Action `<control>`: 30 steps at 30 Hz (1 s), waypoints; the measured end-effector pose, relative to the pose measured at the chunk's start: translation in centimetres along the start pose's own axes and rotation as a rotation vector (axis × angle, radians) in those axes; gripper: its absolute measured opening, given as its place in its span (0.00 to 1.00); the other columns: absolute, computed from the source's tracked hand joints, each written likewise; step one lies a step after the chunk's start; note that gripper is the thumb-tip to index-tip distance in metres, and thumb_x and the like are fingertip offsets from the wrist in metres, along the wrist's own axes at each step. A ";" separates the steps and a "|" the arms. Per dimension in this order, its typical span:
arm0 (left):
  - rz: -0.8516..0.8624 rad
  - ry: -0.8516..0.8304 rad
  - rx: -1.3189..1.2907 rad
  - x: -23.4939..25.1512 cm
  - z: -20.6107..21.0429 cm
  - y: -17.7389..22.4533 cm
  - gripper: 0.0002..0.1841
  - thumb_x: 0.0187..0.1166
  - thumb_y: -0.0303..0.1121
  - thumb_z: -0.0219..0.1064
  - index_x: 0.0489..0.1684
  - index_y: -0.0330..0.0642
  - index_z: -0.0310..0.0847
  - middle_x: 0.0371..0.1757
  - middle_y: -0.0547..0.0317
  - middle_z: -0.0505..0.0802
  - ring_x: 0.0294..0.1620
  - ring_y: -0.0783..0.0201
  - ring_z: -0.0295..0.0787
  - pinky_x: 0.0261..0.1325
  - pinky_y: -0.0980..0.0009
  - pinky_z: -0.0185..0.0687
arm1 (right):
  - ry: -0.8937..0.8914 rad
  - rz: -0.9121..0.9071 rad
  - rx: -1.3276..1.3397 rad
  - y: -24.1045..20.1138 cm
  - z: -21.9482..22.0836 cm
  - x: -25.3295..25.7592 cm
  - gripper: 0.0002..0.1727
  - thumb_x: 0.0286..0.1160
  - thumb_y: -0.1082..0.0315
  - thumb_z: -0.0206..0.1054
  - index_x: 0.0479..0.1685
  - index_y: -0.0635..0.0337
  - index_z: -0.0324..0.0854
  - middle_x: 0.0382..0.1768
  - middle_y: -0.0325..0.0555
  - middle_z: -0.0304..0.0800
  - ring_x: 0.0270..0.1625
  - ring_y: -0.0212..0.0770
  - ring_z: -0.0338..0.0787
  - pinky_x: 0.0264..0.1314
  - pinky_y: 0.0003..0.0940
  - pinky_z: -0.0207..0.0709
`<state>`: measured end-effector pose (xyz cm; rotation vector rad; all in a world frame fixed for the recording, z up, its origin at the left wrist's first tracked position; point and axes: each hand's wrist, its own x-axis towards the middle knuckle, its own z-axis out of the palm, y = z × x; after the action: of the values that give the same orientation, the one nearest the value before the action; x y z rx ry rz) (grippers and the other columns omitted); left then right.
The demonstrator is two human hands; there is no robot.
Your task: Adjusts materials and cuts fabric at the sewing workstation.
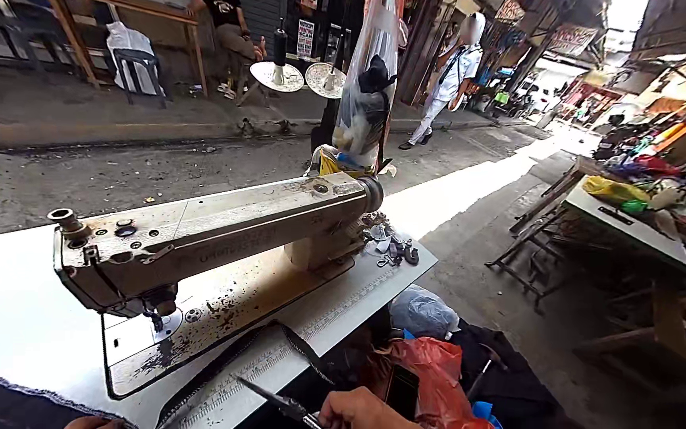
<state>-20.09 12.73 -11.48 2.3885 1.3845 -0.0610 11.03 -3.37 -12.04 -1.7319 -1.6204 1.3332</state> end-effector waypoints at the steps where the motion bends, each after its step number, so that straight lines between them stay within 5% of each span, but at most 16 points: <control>1: 0.047 -0.035 -0.017 0.7 -0.7 -0.8 0.19 0.88 0.34 0.60 0.57 0.21 0.85 0.64 0.18 0.85 0.68 0.21 0.81 0.63 0.27 0.75 | 0.023 -0.043 -0.037 -0.2 0.6 -0.1 0.15 0.78 0.69 0.70 0.47 0.79 0.85 0.34 0.64 0.90 0.37 0.48 0.90 0.46 0.41 0.81; 4: 0.169 -0.079 -0.074 2.4 -1.1 -2.0 0.13 0.84 0.28 0.65 0.55 0.26 0.88 0.59 0.20 0.87 0.63 0.24 0.85 0.63 0.29 0.76 | 0.016 -0.066 -0.092 0.1 1.3 -1.0 0.17 0.79 0.66 0.69 0.45 0.78 0.86 0.33 0.65 0.91 0.38 0.55 0.92 0.47 0.48 0.81; 7: 0.271 -0.077 -0.131 3.2 -0.6 -1.9 0.09 0.80 0.20 0.65 0.48 0.24 0.90 0.56 0.20 0.88 0.60 0.23 0.86 0.62 0.31 0.77 | 0.069 -0.058 -0.027 2.0 1.8 -2.4 0.15 0.78 0.69 0.70 0.46 0.80 0.86 0.34 0.67 0.91 0.37 0.52 0.91 0.47 0.42 0.82; 11: 0.291 -0.098 -0.176 3.9 0.2 -2.5 0.08 0.78 0.18 0.66 0.45 0.19 0.89 0.54 0.19 0.88 0.59 0.25 0.85 0.65 0.35 0.76 | 0.585 -0.193 0.030 9.0 3.0 -4.3 0.13 0.72 0.68 0.73 0.44 0.73 0.84 0.30 0.53 0.90 0.30 0.34 0.88 0.37 0.28 0.83; 14: 0.405 -0.061 -0.219 4.8 2.5 -5.6 0.09 0.77 0.20 0.66 0.43 0.18 0.87 0.50 0.19 0.89 0.55 0.28 0.88 0.62 0.39 0.80 | 0.969 0.084 0.071 12.1 1.0 -5.5 0.16 0.75 0.66 0.71 0.50 0.73 0.81 0.32 0.47 0.89 0.31 0.33 0.89 0.37 0.32 0.86; 17: 0.290 -0.089 -0.168 4.4 1.5 -2.0 0.07 0.73 0.15 0.66 0.41 0.17 0.89 0.47 0.23 0.90 0.55 0.35 0.88 0.65 0.52 0.80 | 1.215 0.462 0.171 17.4 0.1 -8.0 0.22 0.73 0.65 0.75 0.55 0.75 0.76 0.34 0.44 0.85 0.32 0.29 0.83 0.39 0.28 0.82; 22: 0.359 -0.076 -0.185 4.8 1.7 -3.0 0.07 0.74 0.17 0.68 0.40 0.17 0.88 0.49 0.20 0.89 0.56 0.33 0.86 0.66 0.51 0.79 | 1.262 0.832 0.351 24.2 1.7 -10.1 0.30 0.70 0.63 0.79 0.60 0.76 0.71 0.35 0.48 0.80 0.34 0.35 0.78 0.42 0.36 0.78; 30: 0.269 -0.143 -0.158 5.3 0.9 -2.3 0.07 0.73 0.16 0.69 0.41 0.17 0.88 0.49 0.20 0.88 0.56 0.34 0.86 0.63 0.52 0.80 | 1.264 0.845 0.458 25.2 2.0 -5.9 0.30 0.68 0.65 0.80 0.61 0.73 0.68 0.36 0.48 0.79 0.34 0.35 0.79 0.42 0.34 0.78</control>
<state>-19.18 17.87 -14.18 2.3637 0.9596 -0.0475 23.42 -15.32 -31.49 -2.2188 0.1126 0.4545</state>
